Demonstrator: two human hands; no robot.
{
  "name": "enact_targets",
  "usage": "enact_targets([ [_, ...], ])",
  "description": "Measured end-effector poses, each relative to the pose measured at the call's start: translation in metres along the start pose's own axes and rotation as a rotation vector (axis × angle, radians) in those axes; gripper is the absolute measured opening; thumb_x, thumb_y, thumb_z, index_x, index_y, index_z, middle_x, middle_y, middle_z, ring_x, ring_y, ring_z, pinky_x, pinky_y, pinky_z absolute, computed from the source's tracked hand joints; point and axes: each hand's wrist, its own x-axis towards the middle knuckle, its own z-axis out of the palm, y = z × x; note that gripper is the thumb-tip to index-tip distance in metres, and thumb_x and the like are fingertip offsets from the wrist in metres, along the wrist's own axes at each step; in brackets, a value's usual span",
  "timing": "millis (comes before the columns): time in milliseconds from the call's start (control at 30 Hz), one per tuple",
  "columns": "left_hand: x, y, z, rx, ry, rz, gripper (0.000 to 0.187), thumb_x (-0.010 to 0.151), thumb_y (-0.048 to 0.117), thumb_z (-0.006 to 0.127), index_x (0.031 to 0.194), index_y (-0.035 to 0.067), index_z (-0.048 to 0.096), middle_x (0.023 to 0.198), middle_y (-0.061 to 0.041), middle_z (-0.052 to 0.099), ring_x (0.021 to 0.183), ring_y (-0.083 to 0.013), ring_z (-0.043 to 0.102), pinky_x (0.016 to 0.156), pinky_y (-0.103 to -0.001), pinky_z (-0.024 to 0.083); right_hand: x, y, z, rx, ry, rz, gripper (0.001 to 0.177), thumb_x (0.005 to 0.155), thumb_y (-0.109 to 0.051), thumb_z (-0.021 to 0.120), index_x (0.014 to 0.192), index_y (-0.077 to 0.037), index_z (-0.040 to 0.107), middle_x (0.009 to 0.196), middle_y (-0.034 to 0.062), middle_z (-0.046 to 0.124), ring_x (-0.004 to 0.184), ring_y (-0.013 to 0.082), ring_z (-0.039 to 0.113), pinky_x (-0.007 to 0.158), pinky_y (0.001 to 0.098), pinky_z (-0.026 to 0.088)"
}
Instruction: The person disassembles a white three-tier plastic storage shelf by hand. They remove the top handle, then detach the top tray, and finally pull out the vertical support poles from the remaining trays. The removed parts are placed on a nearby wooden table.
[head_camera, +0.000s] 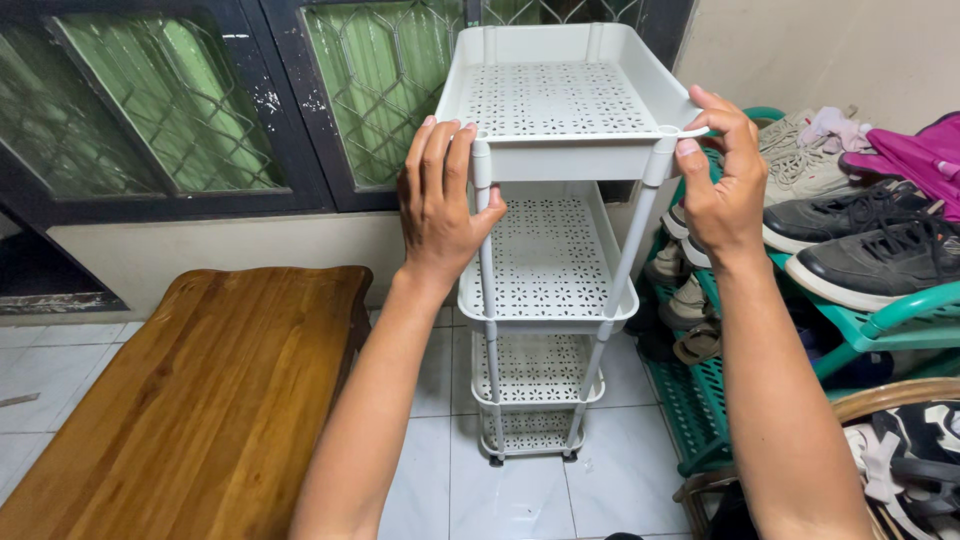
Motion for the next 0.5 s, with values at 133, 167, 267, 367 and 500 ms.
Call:
enact_targets([
  [133,-0.004,-0.018,0.000,-0.006,-0.005,0.009,0.084,0.080,0.016,0.084,0.152,0.009,0.042,0.150,-0.013,0.046,0.148,-0.0343,0.040,0.121,-0.048,0.037,-0.004,-0.018,0.006,-0.101,0.014,-0.098,0.017,0.113,-0.016,0.064,0.119,-0.001,0.059,0.146,0.0196,0.061,0.144,0.0355,0.052,0.118,0.0436,0.051],
  [167,-0.004,-0.024,0.000,-0.012,-0.018,0.005,0.084,0.080,0.017,0.084,0.152,0.009,0.041,0.151,-0.013,0.046,0.149,-0.0341,0.040,0.120,-0.048,0.037,-0.006,-0.024,0.007,-0.135,0.016,-0.103,0.017,0.112,-0.016,0.065,0.118,-0.001,0.058,0.143,0.0190,0.063,0.144,0.0366,0.053,0.117,0.0448,0.050],
  [267,-0.006,-0.043,0.001,-0.018,-0.059,-0.005,0.087,0.081,0.019,0.084,0.154,0.008,0.039,0.156,-0.013,0.043,0.151,-0.0334,0.039,0.119,-0.047,0.037,-0.009,-0.041,0.015,-0.233,0.032,-0.139,0.018,0.109,-0.015,0.069,0.118,-0.002,0.059,0.140,0.0181,0.065,0.143,0.0398,0.054,0.120,0.0487,0.045],
  [367,-0.008,-0.061,0.002,0.007,-0.103,-0.019,0.089,0.081,0.019,0.084,0.156,0.008,0.038,0.162,-0.012,0.038,0.153,-0.0333,0.036,0.119,-0.048,0.037,-0.009,-0.060,0.027,-0.273,0.049,-0.147,0.019,0.106,-0.013,0.071,0.119,-0.003,0.061,0.135,0.0178,0.066,0.141,0.0414,0.056,0.120,0.0495,0.045],
  [500,-0.005,-0.080,0.006,0.041,-0.156,-0.060,0.093,0.081,0.019,0.083,0.159,0.008,0.035,0.168,-0.011,0.032,0.156,-0.0337,0.032,0.119,-0.049,0.038,-0.008,-0.084,0.045,-0.272,0.074,-0.158,0.022,0.102,-0.014,0.074,0.116,-0.003,0.062,0.125,0.0172,0.064,0.134,0.0411,0.057,0.115,0.0482,0.046],
])
